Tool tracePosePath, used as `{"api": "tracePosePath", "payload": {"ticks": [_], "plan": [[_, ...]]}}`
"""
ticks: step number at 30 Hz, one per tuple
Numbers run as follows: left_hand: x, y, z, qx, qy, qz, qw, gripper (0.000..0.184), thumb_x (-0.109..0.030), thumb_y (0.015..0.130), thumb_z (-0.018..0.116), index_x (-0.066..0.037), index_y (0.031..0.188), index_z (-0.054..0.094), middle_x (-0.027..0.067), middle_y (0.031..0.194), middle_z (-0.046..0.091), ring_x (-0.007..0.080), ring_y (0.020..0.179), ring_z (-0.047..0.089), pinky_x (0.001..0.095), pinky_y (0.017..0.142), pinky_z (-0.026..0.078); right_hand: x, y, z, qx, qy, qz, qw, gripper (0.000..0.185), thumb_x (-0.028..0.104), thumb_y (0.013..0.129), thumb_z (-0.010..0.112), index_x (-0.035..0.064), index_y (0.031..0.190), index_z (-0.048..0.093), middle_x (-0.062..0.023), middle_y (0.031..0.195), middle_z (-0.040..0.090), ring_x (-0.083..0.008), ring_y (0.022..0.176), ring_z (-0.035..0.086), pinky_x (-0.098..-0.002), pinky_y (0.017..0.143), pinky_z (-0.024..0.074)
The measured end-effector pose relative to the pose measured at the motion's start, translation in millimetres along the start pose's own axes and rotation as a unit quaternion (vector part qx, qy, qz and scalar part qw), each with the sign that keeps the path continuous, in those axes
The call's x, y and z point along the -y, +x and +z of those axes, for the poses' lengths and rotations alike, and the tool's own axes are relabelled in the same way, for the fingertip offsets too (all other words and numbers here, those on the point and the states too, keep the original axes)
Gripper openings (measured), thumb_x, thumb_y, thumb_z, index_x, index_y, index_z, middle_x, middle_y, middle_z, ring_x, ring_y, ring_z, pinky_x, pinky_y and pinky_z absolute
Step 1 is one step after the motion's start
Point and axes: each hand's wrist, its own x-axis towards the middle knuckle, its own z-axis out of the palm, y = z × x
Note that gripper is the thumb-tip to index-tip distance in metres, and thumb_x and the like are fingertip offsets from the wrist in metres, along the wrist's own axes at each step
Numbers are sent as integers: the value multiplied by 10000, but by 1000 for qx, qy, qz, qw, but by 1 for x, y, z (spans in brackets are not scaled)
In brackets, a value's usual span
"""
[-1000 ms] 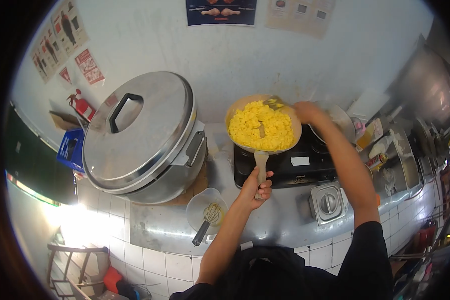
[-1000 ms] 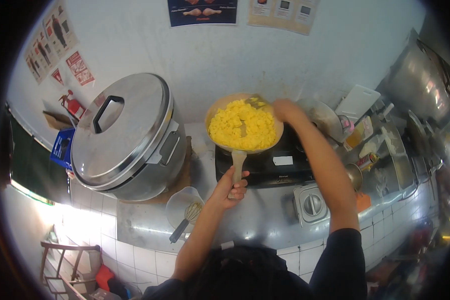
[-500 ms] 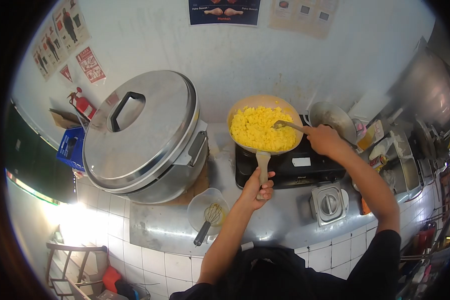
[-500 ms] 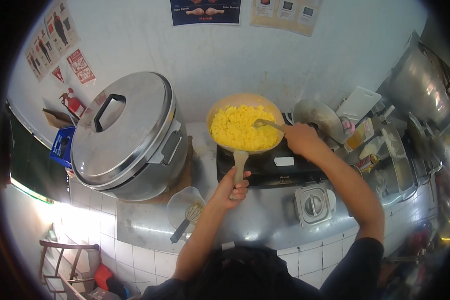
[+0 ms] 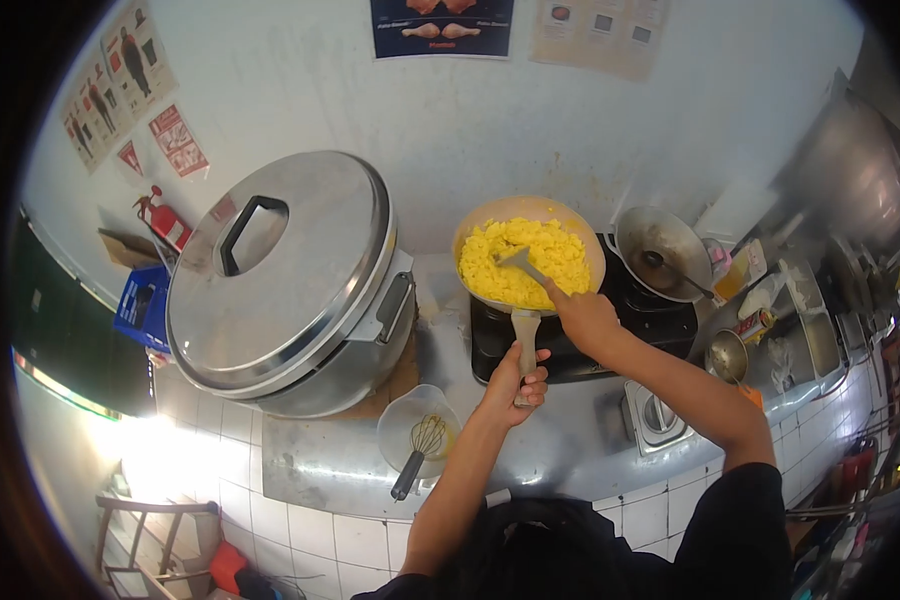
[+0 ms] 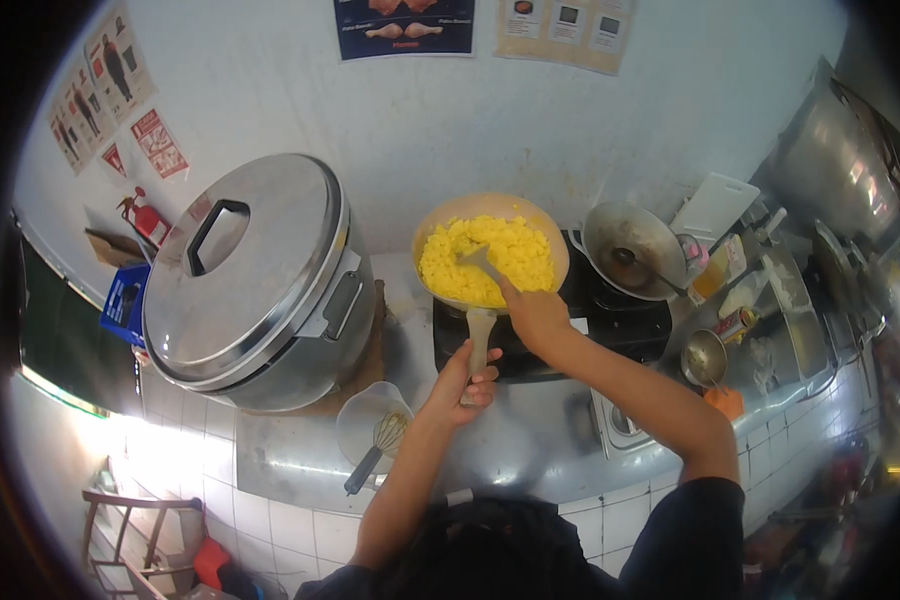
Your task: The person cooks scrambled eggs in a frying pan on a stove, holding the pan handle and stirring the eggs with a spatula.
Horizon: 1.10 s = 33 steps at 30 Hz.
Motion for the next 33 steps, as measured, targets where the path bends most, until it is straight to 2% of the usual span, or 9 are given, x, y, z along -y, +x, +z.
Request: {"api": "tracePosePath", "payload": {"ticks": [2,4,10,15,17,22,27,30,33], "plan": [[2,-1,-1,1,-1,2,1000,446,-498,978,316,-90,1047,481,-41,542,324,63,402,284,216,366,240,9,-24,-39,35,-32,-20,999,514,137,861,519,160,1363,415,-146,718,641,-309,684,663,-442,597,521],[1,-1,-3,10,10,3,1000,449,-500,984,282,-97,1043,471,-41,545,325,65,407,288,228,390,262,2,-30,-83,52,-41,-18,998,470,158,880,516,167,1344,443,-181,733,643,-350,689,654,-466,615,520],[1,0,-3,14,19,6,1000,456,-504,983,280,-94,1048,469,-40,545,325,64,408,291,223,395,266,-47,-7,-89,-85,64,62,992,361,199,894,514,146,1250,525,-258,802,633,-443,719,614,-521,674,503],[2,0,-2,9,26,4,1000,456,-499,985,275,-92,1055,467,-39,544,325,64,408,288,224,396,268,-65,8,17,-58,29,98,993,393,188,884,539,126,1268,485,-236,757,630,-415,717,632,-505,657,510],[-1,1,-2,11,24,9,1000,457,-497,986,272,-90,1056,466,-39,544,323,64,408,286,225,397,266,-46,-2,21,-27,22,82,996,408,189,884,542,122,1279,466,-224,740,629,-401,714,638,-501,648,512],[1,-3,3,-9,24,10,1000,460,-499,982,292,-87,1052,486,-49,549,319,56,409,273,212,377,231,-16,-37,-68,41,-23,0,999,399,195,890,543,116,1272,459,-194,730,635,-378,699,644,-491,629,514],[1,-3,2,-4,20,10,1000,468,-504,983,282,-87,1059,481,-50,550,317,55,412,275,208,378,232,-45,-50,-144,49,-76,-36,995,395,194,869,568,220,1257,497,-168,723,638,-355,687,645,-466,608,516],[0,-2,0,8,12,-1,1000,484,-519,980,281,-86,1059,484,-52,551,317,54,415,275,203,380,239,-44,-56,-139,94,-90,-47,990,471,150,820,600,204,1276,495,-164,716,634,-350,666,640,-457,592,515],[5,-2,0,8,23,-17,1000,505,-535,975,283,-81,1060,488,-53,552,318,53,417,275,199,381,243,-32,-54,-84,94,-64,-24,993,512,90,773,595,163,1270,498,-151,737,643,-346,683,647,-454,588,520]]}}
